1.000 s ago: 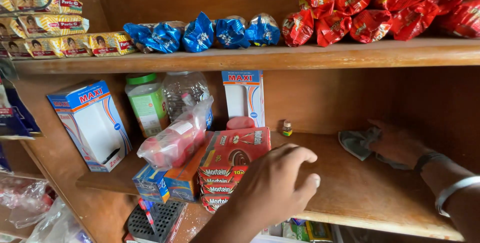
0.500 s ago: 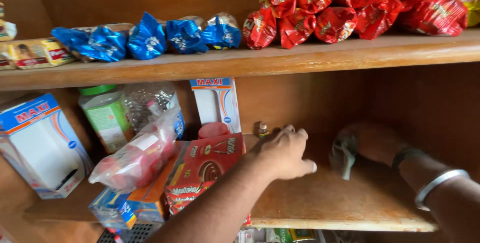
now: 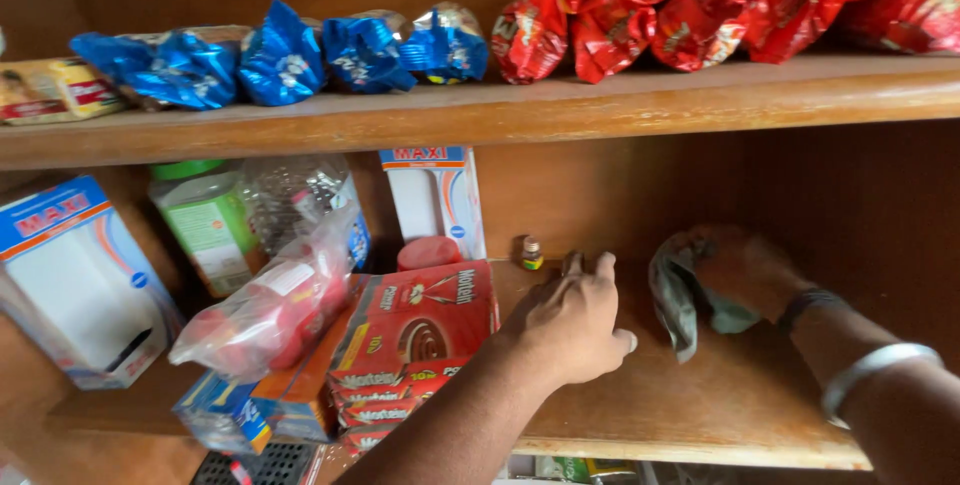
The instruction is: The recorder is cleaning various packaged items on a shelf using a cloth.
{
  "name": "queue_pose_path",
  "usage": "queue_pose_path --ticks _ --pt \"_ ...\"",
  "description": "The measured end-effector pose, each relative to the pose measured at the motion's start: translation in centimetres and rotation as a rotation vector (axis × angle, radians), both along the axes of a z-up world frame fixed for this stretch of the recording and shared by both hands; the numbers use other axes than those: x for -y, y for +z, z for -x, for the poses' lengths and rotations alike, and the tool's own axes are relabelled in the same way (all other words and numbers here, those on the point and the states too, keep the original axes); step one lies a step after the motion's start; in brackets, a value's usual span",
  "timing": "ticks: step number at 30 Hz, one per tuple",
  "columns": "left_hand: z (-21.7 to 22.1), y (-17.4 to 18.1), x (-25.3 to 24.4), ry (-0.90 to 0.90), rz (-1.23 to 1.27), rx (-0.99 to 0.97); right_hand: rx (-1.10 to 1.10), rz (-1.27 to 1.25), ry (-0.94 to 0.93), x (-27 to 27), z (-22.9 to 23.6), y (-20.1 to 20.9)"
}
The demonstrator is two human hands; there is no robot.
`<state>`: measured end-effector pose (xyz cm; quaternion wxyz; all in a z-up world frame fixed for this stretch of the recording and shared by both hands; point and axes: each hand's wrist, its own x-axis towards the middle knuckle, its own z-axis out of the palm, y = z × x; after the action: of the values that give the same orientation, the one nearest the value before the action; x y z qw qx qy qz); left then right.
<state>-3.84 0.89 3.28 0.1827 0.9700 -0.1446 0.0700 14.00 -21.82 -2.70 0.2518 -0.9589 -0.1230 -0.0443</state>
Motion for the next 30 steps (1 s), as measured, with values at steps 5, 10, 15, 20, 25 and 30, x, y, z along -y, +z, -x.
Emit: queue_pose_path --ticks 5,10,15,20,25,30 --pt "0.9 0.7 -1.5 0.0 0.075 0.08 0.025 0.016 0.089 -4.8 -1.5 -3.7" --pt "-0.9 -0.7 -2.4 -0.033 0.042 0.188 -0.024 0.428 0.31 -8.4 7.4 0.3" --pt "1.0 1.1 -2.2 -0.02 0.156 0.146 -0.286 0.512 0.231 -4.4 13.8 6.1" --pt "0.8 0.1 -0.6 -0.119 0.152 0.189 -0.052 0.3 -0.022 1.7 10.8 4.3" --pt "1.8 -1.5 0.5 -0.116 0.106 0.074 -0.225 0.553 -0.146 1.7 11.2 -0.1" --pt "3.0 -3.0 0.3 -0.095 0.177 0.47 -0.143 -0.025 0.193 -3.8 17.1 6.3"
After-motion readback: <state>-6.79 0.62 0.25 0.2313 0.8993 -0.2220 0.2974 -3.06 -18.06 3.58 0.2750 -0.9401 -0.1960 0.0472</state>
